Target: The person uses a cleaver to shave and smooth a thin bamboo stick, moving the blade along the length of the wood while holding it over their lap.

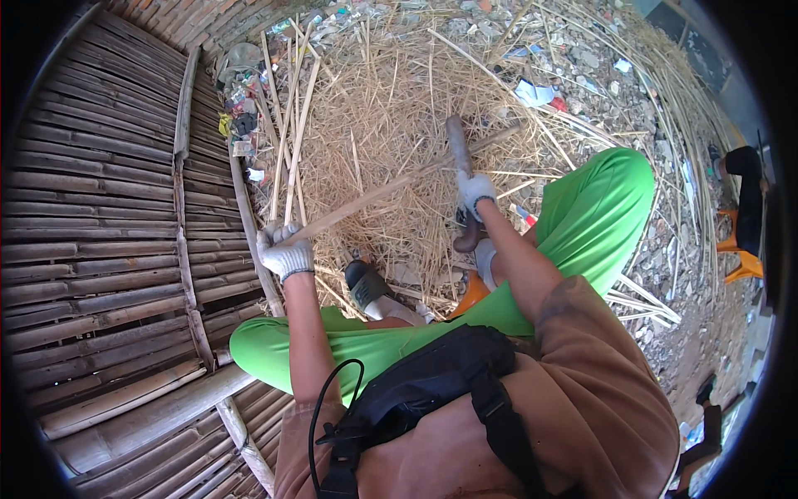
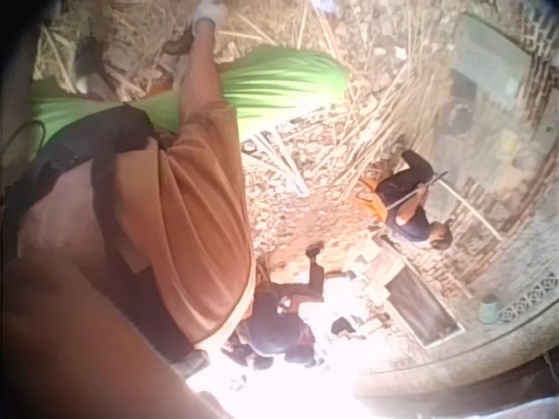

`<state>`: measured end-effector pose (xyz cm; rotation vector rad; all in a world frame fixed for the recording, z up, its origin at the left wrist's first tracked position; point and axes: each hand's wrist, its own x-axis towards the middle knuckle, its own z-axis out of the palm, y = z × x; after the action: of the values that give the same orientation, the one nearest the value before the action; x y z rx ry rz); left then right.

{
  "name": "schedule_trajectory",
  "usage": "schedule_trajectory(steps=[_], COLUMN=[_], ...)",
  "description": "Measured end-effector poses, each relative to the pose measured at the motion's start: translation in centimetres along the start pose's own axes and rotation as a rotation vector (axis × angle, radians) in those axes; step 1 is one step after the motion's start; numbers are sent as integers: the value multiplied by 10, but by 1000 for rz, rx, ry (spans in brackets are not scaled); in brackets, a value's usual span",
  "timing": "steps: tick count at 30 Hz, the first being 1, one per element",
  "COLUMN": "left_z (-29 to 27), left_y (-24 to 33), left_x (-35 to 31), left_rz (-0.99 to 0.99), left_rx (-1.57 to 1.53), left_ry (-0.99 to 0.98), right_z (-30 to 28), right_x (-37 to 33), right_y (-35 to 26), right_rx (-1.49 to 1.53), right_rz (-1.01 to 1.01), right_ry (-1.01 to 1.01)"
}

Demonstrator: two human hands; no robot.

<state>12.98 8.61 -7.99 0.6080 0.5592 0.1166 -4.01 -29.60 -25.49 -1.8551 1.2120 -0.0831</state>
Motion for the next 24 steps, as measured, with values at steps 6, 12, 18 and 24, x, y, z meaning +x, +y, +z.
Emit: schedule_trajectory(steps=[6, 12, 18, 24], left_z=[-14, -23, -10, -5], left_y=[20, 34, 21, 28], left_x=[3, 1, -15, -9], left_rz=[-7, -60, -13, -13], left_rx=[4, -70, -66, -82], left_ry=[-12, -125, -125, -94], right_z=[40, 9, 38, 27], right_x=[-122, -65, -103, -96], right_y=[-91, -60, -69, -72], right_rx=[-54, -97, 40, -27], right_rz=[-395, -143, -140, -396], right_ry=[-457, -165, -276, -378])
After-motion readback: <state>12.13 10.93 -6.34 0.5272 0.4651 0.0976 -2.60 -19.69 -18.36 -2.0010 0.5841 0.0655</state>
